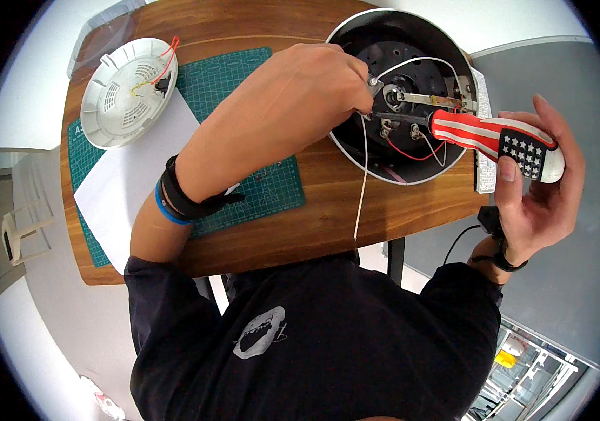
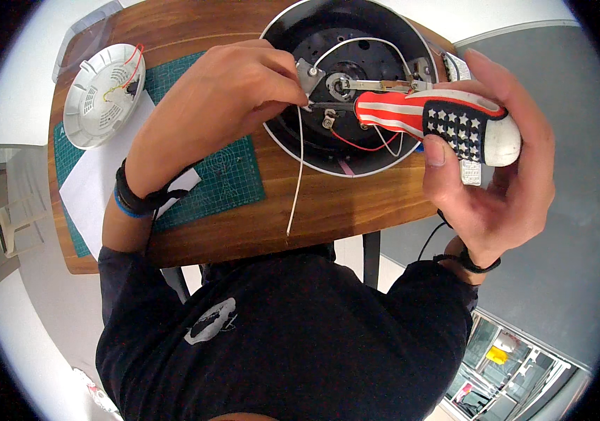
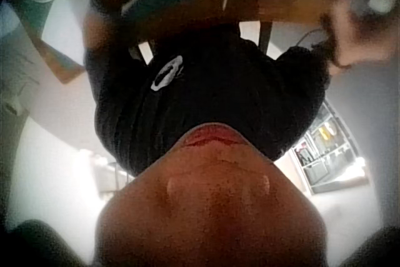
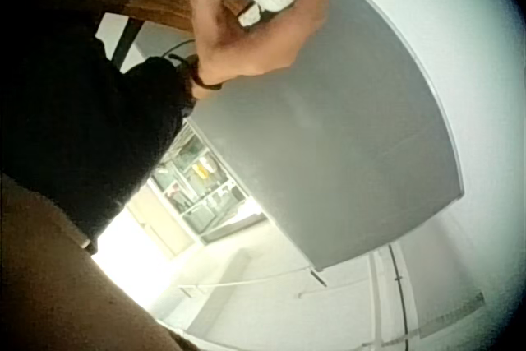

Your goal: The person wipes the exterior of a white cylindrical appliance with a blue cloth, then opens it to reveal internal wiring. They use a screwdriver to manipulate wires and components inside the device, focusing on connecting or adjusting the internal electrical parts.

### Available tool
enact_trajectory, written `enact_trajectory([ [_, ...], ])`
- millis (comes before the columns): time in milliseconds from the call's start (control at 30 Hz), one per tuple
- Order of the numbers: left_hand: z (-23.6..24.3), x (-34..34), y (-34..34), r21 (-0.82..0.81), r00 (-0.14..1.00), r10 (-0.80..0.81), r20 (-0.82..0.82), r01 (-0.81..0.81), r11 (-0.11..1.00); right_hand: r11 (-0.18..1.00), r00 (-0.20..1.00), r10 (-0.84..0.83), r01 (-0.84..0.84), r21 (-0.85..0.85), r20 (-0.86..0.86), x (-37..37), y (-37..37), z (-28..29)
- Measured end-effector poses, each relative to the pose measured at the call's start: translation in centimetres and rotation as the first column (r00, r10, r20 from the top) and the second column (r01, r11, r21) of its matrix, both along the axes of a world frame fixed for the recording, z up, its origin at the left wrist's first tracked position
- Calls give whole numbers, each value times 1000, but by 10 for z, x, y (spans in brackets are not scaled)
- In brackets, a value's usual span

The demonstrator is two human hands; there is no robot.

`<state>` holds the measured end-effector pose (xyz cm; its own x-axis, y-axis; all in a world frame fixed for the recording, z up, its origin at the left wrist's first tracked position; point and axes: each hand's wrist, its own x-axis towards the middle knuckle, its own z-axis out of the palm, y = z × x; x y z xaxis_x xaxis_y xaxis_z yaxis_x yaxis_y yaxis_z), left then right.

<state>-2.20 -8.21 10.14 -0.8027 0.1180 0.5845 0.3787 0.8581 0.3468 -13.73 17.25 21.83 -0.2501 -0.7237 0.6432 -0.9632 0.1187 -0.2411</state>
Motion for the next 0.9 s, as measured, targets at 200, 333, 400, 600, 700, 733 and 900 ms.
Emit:
enact_trajectory([
  [200, -2, -1, 0, -3, 1000, -4, -15, 4, 1000, 999, 999, 17, -18, 34, 29, 1, 2, 2],
  [333, -3, 0, 0, 8, 1000, -8, -21, 8, 1000, 997, 999, 29, -30, 71, 17, 1, 2, 2],
  [400, -4, 0, 0, 12, 1000, -9, -27, 9, 1000, 997, 1000, 17, -18, 75, 16, 2, 2, 2],
  [600, -4, -1, 1, -6, 1000, 1, -22, -1, 1000, 997, 1000, 20, -22, 77, 16, 2, 2, 3],
  [700, -2, 1, 3, -2, 1000, 22, 3, -22, 1000, 997, 1000, 12, -13, 73, 14, 3, 1, 1],
  [733, -1, 2, 4, 5, 1000, 18, 0, -18, 1000, 997, 1000, 6, -7, 71, 15, 4, 1, 1],
  [900, -2, 4, 16, 20, 994, 104, -17, -104, 994, 997, 1000, -9, 8, 76, 12, 3, 1, 0],
])
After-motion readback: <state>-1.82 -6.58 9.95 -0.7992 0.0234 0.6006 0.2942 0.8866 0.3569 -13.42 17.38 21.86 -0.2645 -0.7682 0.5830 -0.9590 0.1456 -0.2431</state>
